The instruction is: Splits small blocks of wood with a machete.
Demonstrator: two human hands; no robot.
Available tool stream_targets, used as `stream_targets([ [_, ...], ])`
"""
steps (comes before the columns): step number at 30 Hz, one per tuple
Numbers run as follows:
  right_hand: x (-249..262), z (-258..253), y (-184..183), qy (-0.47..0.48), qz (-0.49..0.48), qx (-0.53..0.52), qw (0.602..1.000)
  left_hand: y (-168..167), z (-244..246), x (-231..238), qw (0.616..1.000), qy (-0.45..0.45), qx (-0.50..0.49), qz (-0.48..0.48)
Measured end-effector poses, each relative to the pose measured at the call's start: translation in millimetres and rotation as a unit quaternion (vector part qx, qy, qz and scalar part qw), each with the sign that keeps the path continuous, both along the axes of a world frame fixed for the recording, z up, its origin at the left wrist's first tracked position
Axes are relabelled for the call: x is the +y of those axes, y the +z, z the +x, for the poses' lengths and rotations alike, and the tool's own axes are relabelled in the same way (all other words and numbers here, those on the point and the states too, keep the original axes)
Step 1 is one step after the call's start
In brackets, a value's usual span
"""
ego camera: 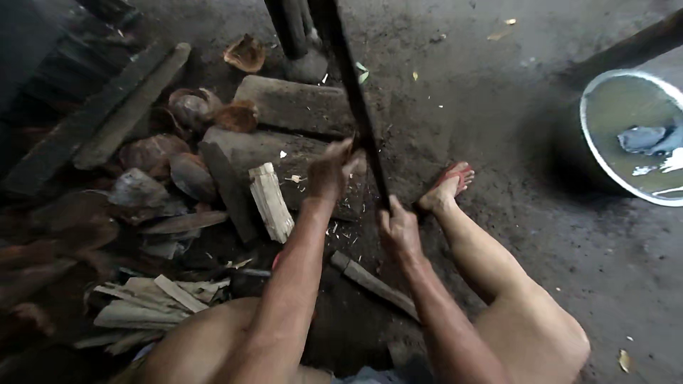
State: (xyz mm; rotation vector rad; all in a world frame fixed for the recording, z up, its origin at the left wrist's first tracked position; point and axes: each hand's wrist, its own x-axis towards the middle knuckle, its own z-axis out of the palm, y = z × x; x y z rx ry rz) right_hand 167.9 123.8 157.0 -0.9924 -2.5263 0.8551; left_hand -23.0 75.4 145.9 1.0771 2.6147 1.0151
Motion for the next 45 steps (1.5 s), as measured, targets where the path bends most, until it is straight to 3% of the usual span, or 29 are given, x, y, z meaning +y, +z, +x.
stream_targets([
  [2,10,-3,33,0.015,0.059,0.114,0.992,57,-9,8,0.985,-0.001,0.116,0.129],
  [4,16,-10,61,0.035,0.029,0.215,0.976,103,-19,17,0.943,-0.014,0.195,0.268],
  [6,16,-19,61,0.031,0.016,0.251,0.967,117,-21,24,0.918,-0.012,0.212,0.334],
  [7,15,-21,44,0.021,0.018,0.216,0.976,104,-17,22,0.933,0.001,0.193,0.303],
  [9,9,-16,-6,0.001,-0.041,0.025,0.999,45,0,-3,0.995,0.038,0.045,0.079],
  [11,6,-17,-30,-0.042,-0.187,-0.152,0.970,-25,24,-30,0.979,0.097,-0.159,-0.083],
  [13,2,-19,-47,-0.074,-0.213,-0.156,0.962,-77,41,-54,0.941,0.181,-0.251,-0.137],
  [15,-7,-5,-69,-0.079,-0.142,-0.067,0.985,-98,56,-71,0.918,0.210,-0.297,-0.158],
  [17,-9,-7,-35,-0.085,-0.100,0.016,0.991,-96,50,-74,0.919,0.222,-0.301,-0.124],
  [19,-11,-9,49,-0.094,-0.116,0.084,0.985,-97,40,-76,0.923,0.236,-0.297,-0.072],
  [20,-8,-10,77,-0.086,-0.106,0.175,0.975,-98,35,-76,0.921,0.248,-0.297,-0.052],
  [21,0,-12,94,-0.061,-0.094,0.303,0.946,-101,31,-77,0.918,0.261,-0.297,-0.037],
  [23,22,-24,131,0.061,-0.075,0.522,0.847,-103,28,-75,0.908,0.283,-0.310,-0.017],
  [24,29,-31,147,0.094,-0.051,0.567,0.817,-104,28,-74,0.904,0.287,-0.317,-0.015],
  [25,32,-34,149,0.093,-0.025,0.568,0.817,-105,30,-74,0.902,0.286,-0.323,-0.014],
  [26,32,-32,132,0.069,-0.010,0.526,0.848,-106,31,-73,0.902,0.284,-0.326,-0.020],
  [27,27,-28,99,0.024,0.002,0.429,0.903,-108,32,-72,0.903,0.282,-0.324,-0.031],
  [28,12,-25,67,-0.037,-0.016,0.268,0.963,-110,31,-71,0.903,0.284,-0.320,-0.040],
  [29,-5,-25,44,-0.073,-0.080,0.047,0.993,-110,33,-71,0.901,0.287,-0.322,-0.050],
  [30,-14,-26,19,-0.082,-0.176,-0.157,0.968,-110,38,-71,0.898,0.285,-0.331,-0.054],
  [31,-18,-23,-19,-0.075,-0.236,-0.271,0.930,-110,42,-70,0.898,0.280,-0.337,-0.050],
  [33,-32,-9,-108,-0.072,-0.227,-0.273,0.932,-106,36,-69,0.896,0.268,-0.354,0.004],
  [35,-41,11,-151,-0.042,-0.178,-0.268,0.946,-109,32,-66,0.890,0.253,-0.379,-0.016],
  [38,-42,22,-152,-0.065,-0.206,-0.331,0.919,-126,38,-58,0.871,0.243,-0.426,-0.019],
  [41,-33,17,-152,-0.056,-0.204,-0.369,0.905,-136,32,-49,0.863,0.250,-0.413,0.147],
  [43,-29,18,-150,-0.044,-0.219,-0.378,0.899,-131,18,-43,0.830,0.274,-0.415,0.252],
  [45,-22,20,-147,-0.037,-0.251,-0.357,0.899,-126,-4,-37,0.810,0.332,-0.393,0.284],
])
